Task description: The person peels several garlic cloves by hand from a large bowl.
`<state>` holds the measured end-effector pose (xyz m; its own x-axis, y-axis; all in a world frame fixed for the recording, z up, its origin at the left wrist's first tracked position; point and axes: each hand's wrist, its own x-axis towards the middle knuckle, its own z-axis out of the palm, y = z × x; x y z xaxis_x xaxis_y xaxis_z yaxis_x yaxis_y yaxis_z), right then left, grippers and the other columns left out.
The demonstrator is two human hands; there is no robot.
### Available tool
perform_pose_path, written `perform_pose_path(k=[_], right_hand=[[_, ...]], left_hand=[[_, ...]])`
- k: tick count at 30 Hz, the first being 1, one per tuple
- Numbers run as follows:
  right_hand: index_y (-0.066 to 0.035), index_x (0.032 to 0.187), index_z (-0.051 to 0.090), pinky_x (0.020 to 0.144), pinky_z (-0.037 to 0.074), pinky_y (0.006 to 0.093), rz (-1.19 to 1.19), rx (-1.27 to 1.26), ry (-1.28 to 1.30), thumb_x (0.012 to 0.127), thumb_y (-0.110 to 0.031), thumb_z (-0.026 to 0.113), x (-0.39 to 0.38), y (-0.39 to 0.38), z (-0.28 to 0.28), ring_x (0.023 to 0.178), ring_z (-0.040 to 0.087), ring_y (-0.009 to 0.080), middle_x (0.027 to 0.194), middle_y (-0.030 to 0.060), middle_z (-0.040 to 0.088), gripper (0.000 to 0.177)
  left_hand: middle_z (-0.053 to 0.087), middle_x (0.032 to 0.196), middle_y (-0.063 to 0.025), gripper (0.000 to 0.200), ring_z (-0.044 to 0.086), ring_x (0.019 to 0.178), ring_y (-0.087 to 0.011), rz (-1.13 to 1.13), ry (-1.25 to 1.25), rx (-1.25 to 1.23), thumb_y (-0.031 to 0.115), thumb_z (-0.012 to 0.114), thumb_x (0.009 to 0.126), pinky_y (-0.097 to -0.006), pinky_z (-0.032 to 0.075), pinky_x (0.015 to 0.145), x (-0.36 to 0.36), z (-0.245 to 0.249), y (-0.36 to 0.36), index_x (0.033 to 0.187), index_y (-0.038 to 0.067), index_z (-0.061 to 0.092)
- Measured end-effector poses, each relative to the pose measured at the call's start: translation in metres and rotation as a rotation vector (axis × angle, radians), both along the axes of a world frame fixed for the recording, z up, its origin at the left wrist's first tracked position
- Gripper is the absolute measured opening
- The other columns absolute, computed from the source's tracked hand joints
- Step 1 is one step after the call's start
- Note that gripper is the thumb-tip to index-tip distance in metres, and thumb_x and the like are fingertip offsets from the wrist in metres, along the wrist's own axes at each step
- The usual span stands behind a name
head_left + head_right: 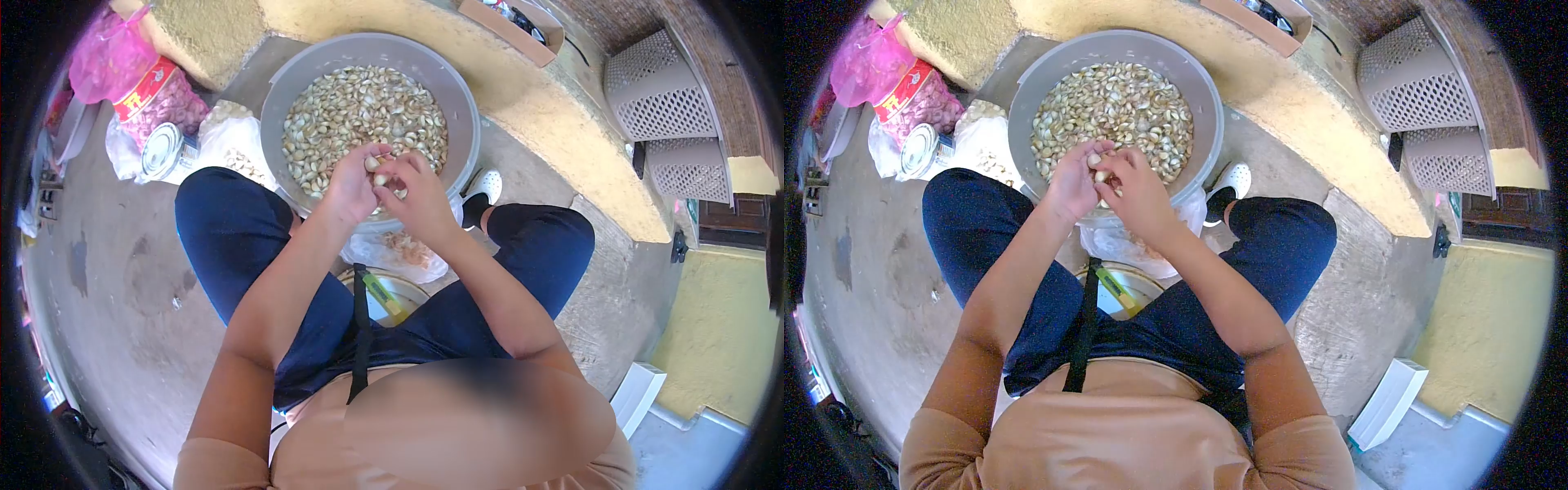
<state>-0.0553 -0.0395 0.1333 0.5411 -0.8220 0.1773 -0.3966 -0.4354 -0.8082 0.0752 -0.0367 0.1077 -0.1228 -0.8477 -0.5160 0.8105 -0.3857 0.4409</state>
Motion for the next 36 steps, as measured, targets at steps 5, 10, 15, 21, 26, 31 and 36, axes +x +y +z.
perform_pose_path(k=[5,10,15,21,26,31,36], right_hand=[[-0.005,0.086,0.053,0.055,0.043,0.0254,-0.202,0.867,-0.53,0.078,-0.018,0.059,-0.009,-0.016,-0.031,0.063,0.052,0.0131,0.071,0.0035,0.052,0.016],[-0.006,0.076,0.051,0.046,0.041,0.025,-0.264,1.229,-0.517,0.082,-0.022,0.052,-0.029,-0.024,-0.066,0.052,0.049,0.0123,0.064,0.0039,0.053,0.017],[-0.004,0.078,0.052,0.046,0.046,0.028,-0.292,1.29,0.056,0.077,-0.022,0.057,-0.034,-0.016,-0.134,0.053,0.054,0.0146,0.065,0.0063,0.054,0.019],[0.003,0.078,0.054,0.045,0.048,0.0306,-0.174,1.238,-0.06,0.074,-0.016,0.057,0.054,-0.01,-0.106,0.056,0.058,0.0214,0.065,0.011,0.056,0.02],[0.001,0.083,0.055,0.05,0.048,0.0284,0.048,1.446,-0.456,0.074,-0.017,0.056,0.128,-0.011,-0.002,0.061,0.058,0.0189,0.069,0.0091,0.057,0.02],[0.001,0.085,0.055,0.05,0.048,0.0281,0.074,1.055,-0.307,0.074,-0.015,0.056,0.121,-0.014,-0.071,0.059,0.057,0.0171,0.069,0.0087,0.058,0.019],[0.0,0.088,0.056,0.051,0.047,0.0264,-0.116,0.991,-0.176,0.075,-0.013,0.055,0.072,-0.018,-0.098,0.058,0.056,0.0139,0.071,0.0072,0.058,0.019]], left_hand=[[0.052,0.079,-0.0054,0.021,0.051,0.073,-0.0178,0.067,0.089,-0.01,0.021,0.04,0.082,-0.0356,0.043,0.069,0.008,-0.006,-0.002,0.091,0.005,0.049],[0.049,0.082,-0.0086,0.013,0.051,0.077,-0.0207,0.172,0.211,-0.013,0.008,0.04,0.075,-0.0394,0.043,0.074,0.017,-0.001,0.0,0.085,0.004,0.046],[0.046,0.09,-0.0137,0.025,0.049,0.088,-0.0248,0.173,0.229,-0.082,-0.006,0.036,0.062,-0.046,0.039,0.087,0.021,0.007,0.003,0.084,0.003,0.042],[0.045,0.092,-0.0136,0.031,0.047,0.095,-0.0274,0.119,0.041,-0.234,-0.01,0.034,0.06,-0.0473,0.037,0.091,0.018,0.028,0.007,0.087,0.003,0.041],[0.044,0.092,-0.0122,0.035,0.047,0.093,-0.0262,0.121,0.028,-0.361,-0.011,0.033,0.059,-0.0481,0.036,0.09,0.027,0.032,0.008,0.089,0.005,0.039],[0.044,0.088,-0.009,0.025,0.046,0.081,-0.0201,0.18,0.09,-0.401,-0.004,0.038,0.063,-0.0432,0.04,0.084,0.044,0.027,0.001,0.085,0.008,0.041],[0.047,0.086,-0.0068,0.016,0.045,0.078,-0.0179,0.24,0.124,-0.319,0.006,0.045,0.069,-0.0345,0.04,0.073,0.039,0.025,0.002,0.084,0.009,0.043]])
